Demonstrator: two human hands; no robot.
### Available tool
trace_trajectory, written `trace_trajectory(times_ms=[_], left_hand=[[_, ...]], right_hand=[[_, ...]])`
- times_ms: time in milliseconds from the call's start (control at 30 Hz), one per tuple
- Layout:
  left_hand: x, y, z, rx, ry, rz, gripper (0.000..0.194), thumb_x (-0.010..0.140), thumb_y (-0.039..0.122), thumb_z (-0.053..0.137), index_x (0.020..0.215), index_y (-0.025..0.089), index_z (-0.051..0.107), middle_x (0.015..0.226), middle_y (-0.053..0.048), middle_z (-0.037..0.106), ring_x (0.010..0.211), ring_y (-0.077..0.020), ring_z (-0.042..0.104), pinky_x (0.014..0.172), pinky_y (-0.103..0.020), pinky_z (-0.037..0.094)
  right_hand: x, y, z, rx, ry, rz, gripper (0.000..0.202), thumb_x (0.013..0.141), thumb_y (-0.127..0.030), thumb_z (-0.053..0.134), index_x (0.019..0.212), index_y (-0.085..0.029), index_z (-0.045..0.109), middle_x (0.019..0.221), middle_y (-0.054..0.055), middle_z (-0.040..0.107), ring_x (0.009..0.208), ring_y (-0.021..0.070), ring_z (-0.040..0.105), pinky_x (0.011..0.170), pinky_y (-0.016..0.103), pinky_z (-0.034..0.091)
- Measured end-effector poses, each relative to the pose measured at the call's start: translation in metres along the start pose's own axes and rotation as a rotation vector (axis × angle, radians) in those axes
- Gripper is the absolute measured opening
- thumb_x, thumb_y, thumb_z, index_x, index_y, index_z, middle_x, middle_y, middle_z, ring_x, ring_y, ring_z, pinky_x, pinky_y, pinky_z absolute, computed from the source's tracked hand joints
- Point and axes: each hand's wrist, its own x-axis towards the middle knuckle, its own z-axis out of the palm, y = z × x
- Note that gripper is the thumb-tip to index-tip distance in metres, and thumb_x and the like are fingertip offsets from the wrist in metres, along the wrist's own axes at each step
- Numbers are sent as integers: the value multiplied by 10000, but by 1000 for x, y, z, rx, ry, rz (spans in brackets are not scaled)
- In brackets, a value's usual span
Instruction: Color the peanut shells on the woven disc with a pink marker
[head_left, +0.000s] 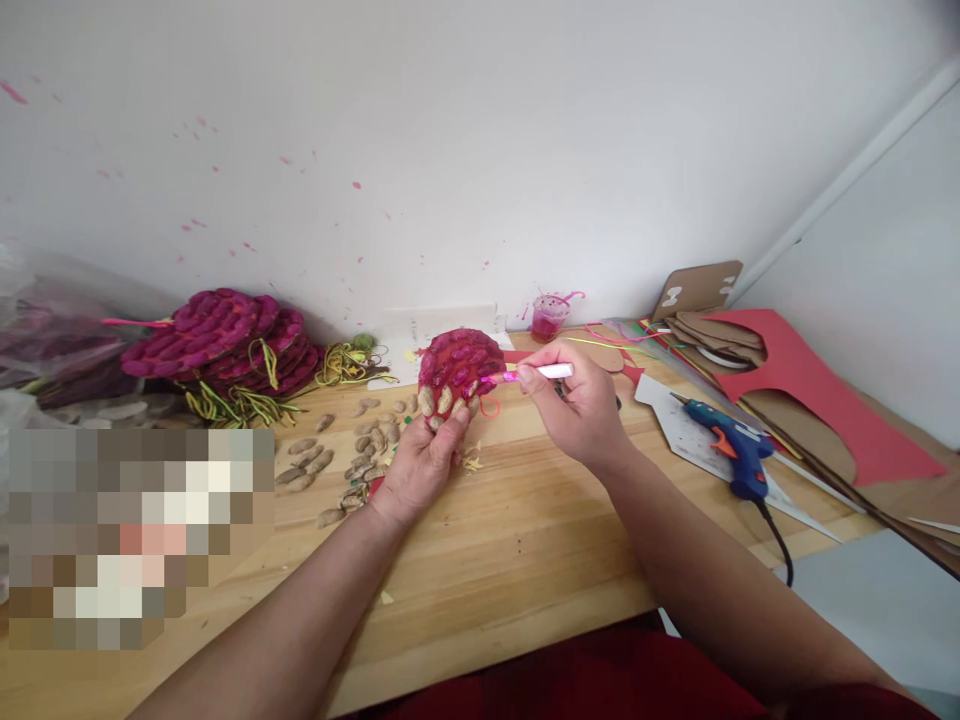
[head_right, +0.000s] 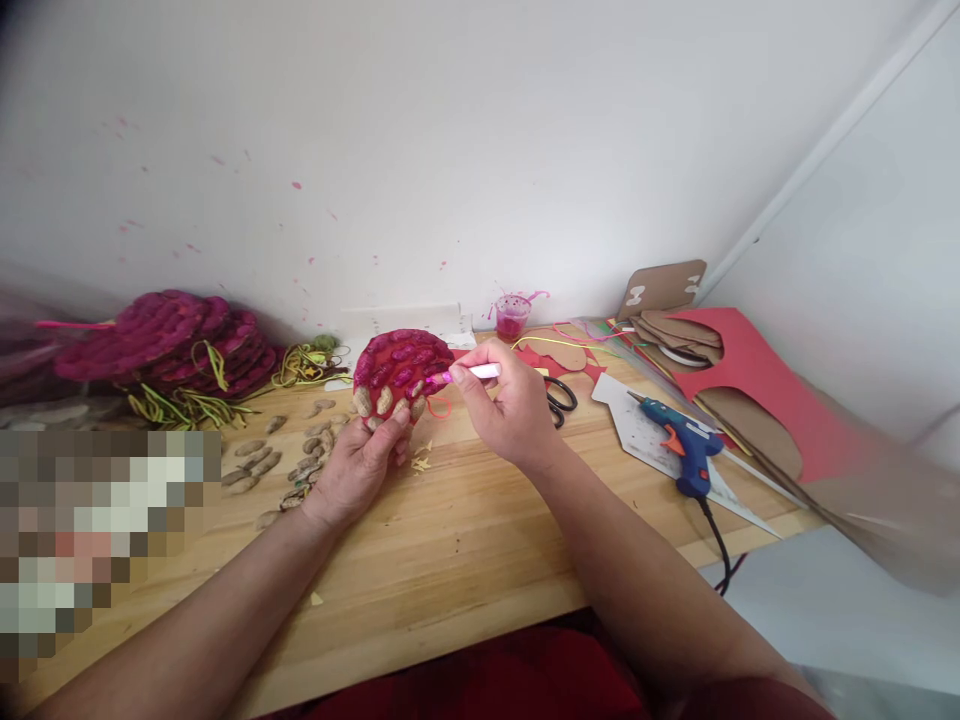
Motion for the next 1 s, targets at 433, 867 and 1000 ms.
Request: trace_trajectory(times_ms=[433, 867, 1000], left_hand=[[-2, 5, 6, -108, -50, -6, 493, 865, 573, 756, 716, 214, 453, 631, 52, 427, 567, -95, 386, 512, -224, 350], [-3, 15, 11, -381, -23, -101, 509, 766, 437, 898, 749, 201, 448, 662, 74, 399, 570, -66, 385, 489, -170, 351], [-4, 15, 10, -465, -9, -150, 501, 725, 380, 938, 788, 196, 476, 664, 77, 424, 563, -61, 411, 474, -163, 355]], right_hand=[[0, 4, 2, 96, 19, 8, 190, 980, -402, 679, 944, -216, 657, 851, 16, 707, 730, 147, 619, 672, 302, 478], [-1, -1, 3, 72, 27, -49, 153, 978, -361, 691, 946, -214, 664, 866, 16, 725, 727, 140, 627, 661, 291, 469], [-2, -4, 4, 20, 19, -90, 102, 982, -297, 673, 931, -210, 661, 845, 13, 734, 717, 138, 637, 647, 284, 473]])
